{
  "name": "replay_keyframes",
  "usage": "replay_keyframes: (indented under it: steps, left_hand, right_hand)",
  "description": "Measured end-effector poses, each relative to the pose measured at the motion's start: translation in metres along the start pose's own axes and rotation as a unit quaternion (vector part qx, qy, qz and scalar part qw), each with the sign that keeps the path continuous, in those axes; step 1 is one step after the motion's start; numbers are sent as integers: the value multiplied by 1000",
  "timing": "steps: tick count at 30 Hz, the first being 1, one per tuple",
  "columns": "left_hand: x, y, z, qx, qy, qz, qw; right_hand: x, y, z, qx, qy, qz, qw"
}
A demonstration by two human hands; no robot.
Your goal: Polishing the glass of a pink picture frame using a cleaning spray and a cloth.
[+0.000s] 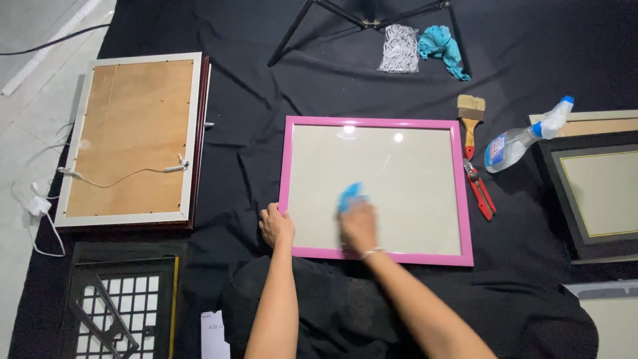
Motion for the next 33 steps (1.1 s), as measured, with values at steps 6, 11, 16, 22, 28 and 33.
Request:
replay_keyframes:
  steps: [6,11,16,22,28,33]
  left_hand:
    - [-5,-6,0,4,10,4,1000]
    - [-9,-10,3,3,13,6,1000]
    - [-8,-3,1,-5,13,-8,1000]
    - [-8,-6,5,-2,12,-15,1000]
    - [4,5,-13,5,19,-24,1000]
    - [-8,-8,-6,26,51,-45,997]
  right_hand:
    - [-123,7,17,-44,-97,-101,989]
    - [-38,21,6,-83,-79,-108,988]
    - [125,74,6,-137,-7,17,990]
    - [255,139,-1,-165,52,294,940]
    - [175,103,10,-96,51,203,973]
    - [39,47,27,-99,-52,35,993]
Point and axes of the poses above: each hand's wrist, its own y-axis away from the middle knuckle, its own z-axis out of the palm, x = y × z, the point moved 8 cm from there along -y, towards the middle knuckle, and after that the axes turned 6 degrees about y, right-handed, at the moved point
